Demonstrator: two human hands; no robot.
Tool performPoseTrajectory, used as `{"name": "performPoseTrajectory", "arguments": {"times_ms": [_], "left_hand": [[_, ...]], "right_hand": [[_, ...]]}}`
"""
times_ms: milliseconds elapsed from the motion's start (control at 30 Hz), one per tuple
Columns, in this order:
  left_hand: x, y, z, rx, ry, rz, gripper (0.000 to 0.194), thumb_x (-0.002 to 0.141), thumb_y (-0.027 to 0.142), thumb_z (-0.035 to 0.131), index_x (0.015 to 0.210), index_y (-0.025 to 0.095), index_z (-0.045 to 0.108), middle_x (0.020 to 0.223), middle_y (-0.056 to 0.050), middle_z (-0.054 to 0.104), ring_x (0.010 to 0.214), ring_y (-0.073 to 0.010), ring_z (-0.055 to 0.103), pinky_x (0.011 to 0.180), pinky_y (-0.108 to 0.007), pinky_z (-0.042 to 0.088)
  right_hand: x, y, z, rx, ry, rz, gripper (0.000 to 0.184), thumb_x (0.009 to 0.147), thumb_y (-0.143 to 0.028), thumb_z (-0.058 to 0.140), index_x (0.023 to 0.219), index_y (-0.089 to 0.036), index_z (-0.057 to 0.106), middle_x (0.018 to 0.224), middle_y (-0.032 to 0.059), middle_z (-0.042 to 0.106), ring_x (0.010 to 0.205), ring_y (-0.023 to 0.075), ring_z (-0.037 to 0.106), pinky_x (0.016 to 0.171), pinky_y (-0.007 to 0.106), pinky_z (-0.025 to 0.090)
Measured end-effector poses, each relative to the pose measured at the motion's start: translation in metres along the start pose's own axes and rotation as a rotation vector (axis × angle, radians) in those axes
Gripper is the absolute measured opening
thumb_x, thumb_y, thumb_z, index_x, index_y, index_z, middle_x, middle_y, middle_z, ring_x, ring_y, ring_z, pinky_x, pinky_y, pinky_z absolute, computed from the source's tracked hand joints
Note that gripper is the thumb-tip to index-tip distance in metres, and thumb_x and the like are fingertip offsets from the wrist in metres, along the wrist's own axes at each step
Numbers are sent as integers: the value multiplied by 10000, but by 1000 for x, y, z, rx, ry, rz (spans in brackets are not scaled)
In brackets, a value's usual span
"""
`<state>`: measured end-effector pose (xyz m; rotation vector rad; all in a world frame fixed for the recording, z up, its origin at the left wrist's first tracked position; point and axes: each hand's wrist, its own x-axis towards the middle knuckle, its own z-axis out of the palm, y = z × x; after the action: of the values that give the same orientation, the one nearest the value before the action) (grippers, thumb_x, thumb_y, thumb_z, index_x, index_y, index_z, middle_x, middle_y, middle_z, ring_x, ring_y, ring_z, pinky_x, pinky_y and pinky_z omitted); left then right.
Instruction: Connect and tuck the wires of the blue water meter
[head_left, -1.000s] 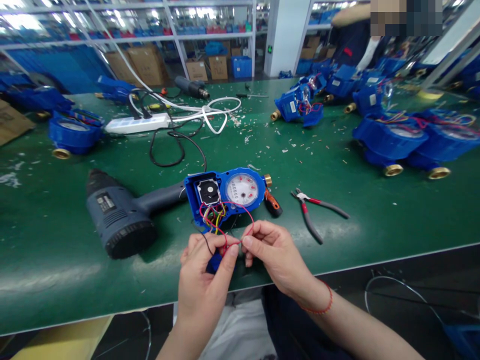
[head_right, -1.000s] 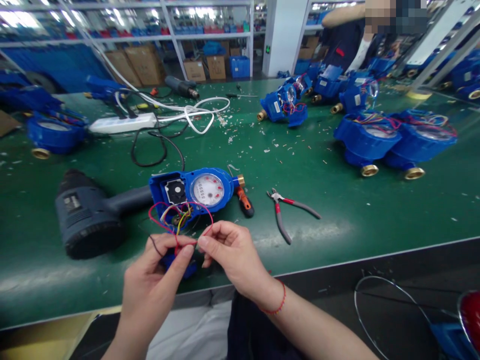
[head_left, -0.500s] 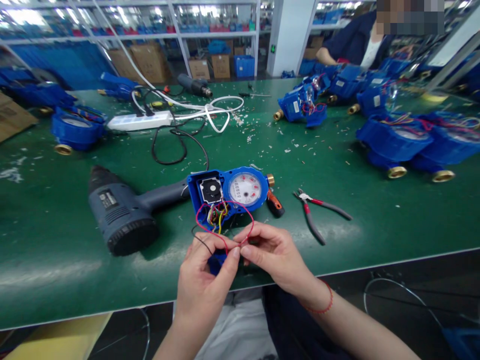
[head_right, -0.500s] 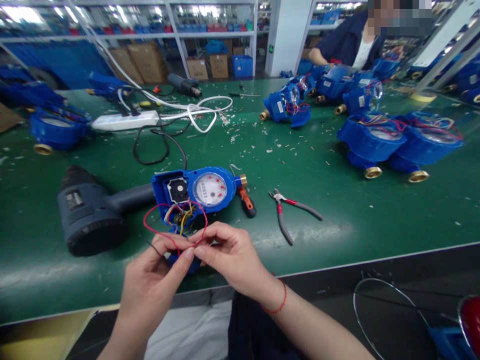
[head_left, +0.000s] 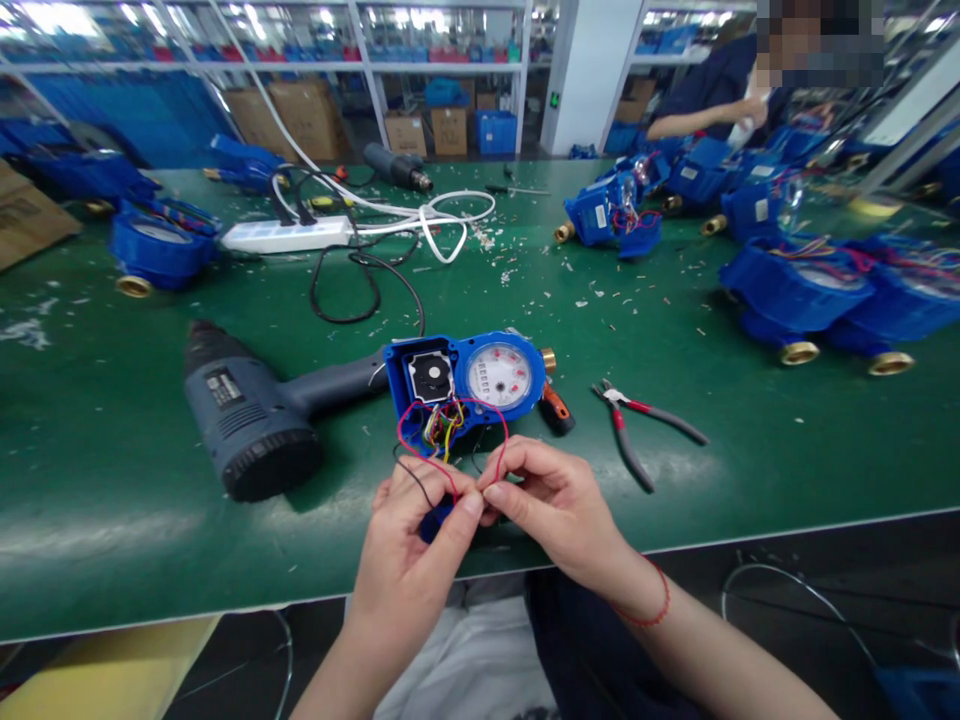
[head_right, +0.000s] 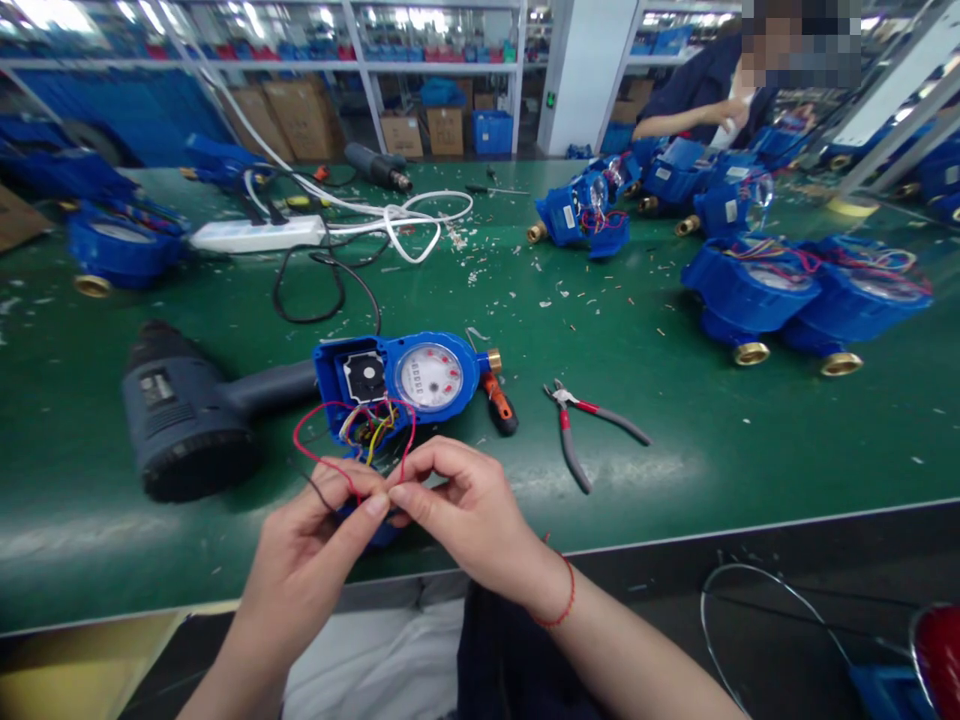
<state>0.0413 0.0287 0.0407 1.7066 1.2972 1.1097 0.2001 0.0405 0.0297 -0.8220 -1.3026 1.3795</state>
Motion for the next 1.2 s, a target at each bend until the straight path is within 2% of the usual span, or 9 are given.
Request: {"name": "performPoseTrajectory", "arguments": {"times_ms": [267, 400, 500, 633, 733, 800, 933, 1067, 1200], "left_hand": [[2, 3, -1, 43, -7, 16, 171, 872, 243, 602, 712, 257, 662, 701, 28, 617, 734, -182, 544, 705, -337, 381], [2, 3, -2, 21, -17, 16, 203, 890, 256, 576, 699, 242, 644, 687, 19, 601, 702, -176, 548, 679, -333, 391], [1, 3, -2, 42, -19, 8, 208, 887, 267, 578, 693, 242, 650, 682, 12, 616, 699, -184, 556, 683, -344, 393], [1, 2, 0, 61, -3, -8, 175, 872, 279, 597, 719, 254, 677, 700, 12, 644, 695, -186, 562, 680, -348, 390], [2, 2, 1, 43, 2, -1, 162, 858, 279, 612, 714, 255, 682, 696, 14, 645, 689, -184, 564, 679, -343, 396], [3, 2, 1, 39, 6, 7, 168, 853, 278, 615, 700, 253, 677, 691, 13, 639, 690, -182, 561, 674, -337, 398], [2, 2, 1, 55, 37, 1, 78, 828, 287, 655, 774, 256, 702, 686, 17, 608, 678, -178, 559, 660, -329, 399], [2, 3, 3, 103, 95, 51, 71, 828, 268, 678, 764, 270, 708, 651, 36, 592, 660, -169, 547, 660, -326, 382], [3, 4, 4, 118, 98, 103, 135, 851, 246, 648, 727, 267, 696, 643, 45, 625, 662, -169, 551, 660, -327, 374]], "right_hand": [[-4, -6, -7, -355, 108, -151, 132, 893, -249, 661, 776, -188, 649, 764, 11, 612, 690, 112, 601, 594, 221, 494], [-2, -11, -22, -452, 265, -169, 156, 947, -275, 576, 817, -191, 600, 803, 8, 583, 608, 97, 602, 517, 219, 464], [0, -14, -35, -545, 326, -184, 186, 942, -276, 575, 776, -191, 578, 692, -15, 550, 549, 91, 530, 506, 226, 412], [0, -20, -36, -657, 224, -194, 303, 886, -201, 611, 593, -179, 535, 541, -30, 461, 514, 89, 417, 505, 240, 338], [-3, -22, -25, -571, 67, -187, 54, 883, -200, 621, 875, -182, 672, 756, 7, 620, 680, 121, 570, 606, 235, 449], [-3, -21, -18, -447, -4, -176, 96, 898, -223, 636, 977, -189, 677, 856, 22, 657, 777, 131, 611, 664, 238, 480], [-2, -15, -9, -344, 22, -169, 86, 899, -205, 648, 816, -186, 643, 778, -8, 636, 729, 103, 580, 656, 229, 446], [-3, -12, -6, -283, 44, -81, 127, 913, -261, 638, 809, -194, 608, 758, -22, 583, 667, 90, 539, 614, 231, 426], [-6, -13, -2, -395, 61, -135, 178, 948, -273, 589, 790, -192, 573, 718, -26, 540, 596, 83, 493, 578, 237, 406]]}}
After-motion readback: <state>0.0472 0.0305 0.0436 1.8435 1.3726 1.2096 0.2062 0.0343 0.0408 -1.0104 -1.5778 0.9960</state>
